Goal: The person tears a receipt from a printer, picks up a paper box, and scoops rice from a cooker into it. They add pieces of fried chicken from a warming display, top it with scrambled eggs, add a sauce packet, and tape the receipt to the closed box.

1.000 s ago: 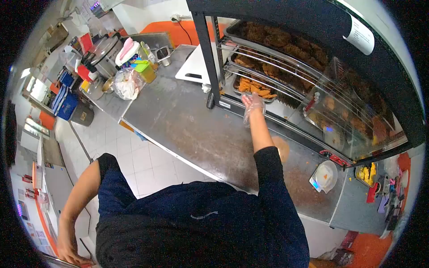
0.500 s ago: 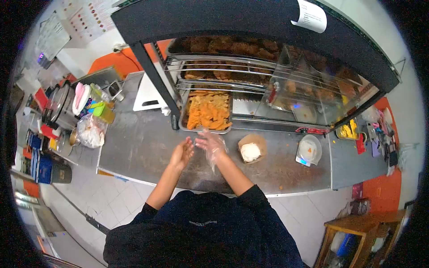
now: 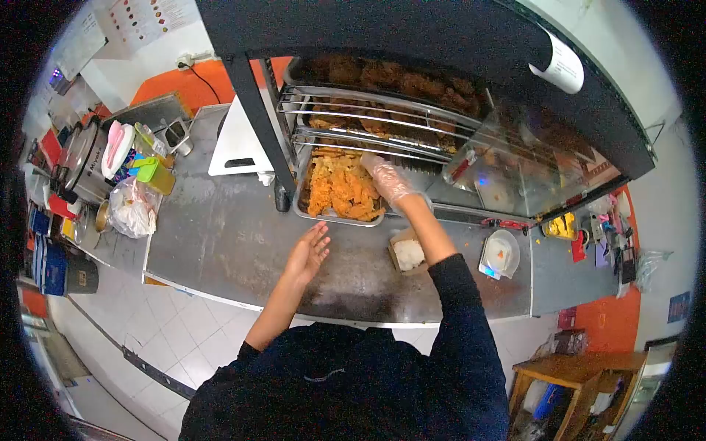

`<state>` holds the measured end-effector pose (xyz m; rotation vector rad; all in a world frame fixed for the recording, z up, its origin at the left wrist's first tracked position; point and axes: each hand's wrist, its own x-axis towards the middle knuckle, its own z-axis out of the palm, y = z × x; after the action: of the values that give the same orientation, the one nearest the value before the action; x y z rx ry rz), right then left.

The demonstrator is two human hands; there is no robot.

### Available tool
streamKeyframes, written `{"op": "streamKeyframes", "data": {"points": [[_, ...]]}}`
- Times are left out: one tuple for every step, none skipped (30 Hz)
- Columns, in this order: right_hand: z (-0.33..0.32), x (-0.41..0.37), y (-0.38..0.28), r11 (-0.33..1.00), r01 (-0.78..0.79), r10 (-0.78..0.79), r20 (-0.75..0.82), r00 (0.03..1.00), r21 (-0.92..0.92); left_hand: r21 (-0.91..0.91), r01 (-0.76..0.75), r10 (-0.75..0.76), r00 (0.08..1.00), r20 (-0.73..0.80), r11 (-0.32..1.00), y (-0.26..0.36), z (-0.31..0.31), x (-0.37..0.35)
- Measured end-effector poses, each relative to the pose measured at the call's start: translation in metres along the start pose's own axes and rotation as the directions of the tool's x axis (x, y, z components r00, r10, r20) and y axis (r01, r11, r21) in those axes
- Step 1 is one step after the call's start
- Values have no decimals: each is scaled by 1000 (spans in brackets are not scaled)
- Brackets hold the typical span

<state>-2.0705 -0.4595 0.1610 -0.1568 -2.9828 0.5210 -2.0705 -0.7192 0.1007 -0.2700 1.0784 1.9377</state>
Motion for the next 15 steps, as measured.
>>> {"op": "streamKeyframes", "data": {"points": [[2, 9, 1, 999, 2, -6, 81, 997, 47, -28, 2, -2, 1000, 11, 1000, 0, 0, 2], [3, 18, 1, 996, 1, -16, 162, 987, 92, -39, -10, 11, 1000, 12, 999, -1, 0, 3], [7, 26, 3, 996, 16, -30, 163, 986, 84, -28, -19, 20, 1000, 15, 999, -3, 0, 3], [8, 32, 1, 987, 142, -123, 215, 969, -75, -14, -27, 27, 999, 16, 1000, -5, -1, 3], [9, 37, 0, 938, 268, -202, 279, 939, -222, -22, -37, 37, 999, 14, 999, -7, -1, 5], [6, 44, 2, 953, 236, -146, 394, 908, -190, -34, -47, 47, 999, -4, 998, -9, -1, 7], [6, 48, 0, 951, 243, -153, 395, 906, -190, -44, -55, 55, 998, -21, 997, -10, 0, 8], [6, 51, -3, 948, 251, -147, 431, 890, -196, -47, -58, 57, 998, -24, 997, -9, -1, 8], [6, 53, -4, 945, 256, -137, 467, 874, -202, -17, -51, 50, 998, -41, 999, -10, -3, 7], [7, 55, -5, 930, 288, -156, 462, 873, -230, 14, -40, 41, 998, -57, 999, -10, -4, 5], [5, 58, -12, 931, 284, -152, 466, 872, -228, 13, -33, 34, 998, -58, 999, -11, -5, 3], [3, 63, -20, 946, 203, -37, 538, 842, -252, 24, -66, 68, 995, -75, 998, -12, -8, 0], [3, 65, -23, 951, 125, 76, 601, 795, -284, 36, -100, 103, 991, -90, 994, -13, -9, -3], [5, 62, -21, 956, 180, -27, 543, 840, -232, 35, -98, 101, 991, -91, 995, -13, -10, -6], [7, 59, -22, 956, 180, -27, 544, 839, -231, 47, -94, 99, 989, -113, 994, -12, -12, -10]]}}
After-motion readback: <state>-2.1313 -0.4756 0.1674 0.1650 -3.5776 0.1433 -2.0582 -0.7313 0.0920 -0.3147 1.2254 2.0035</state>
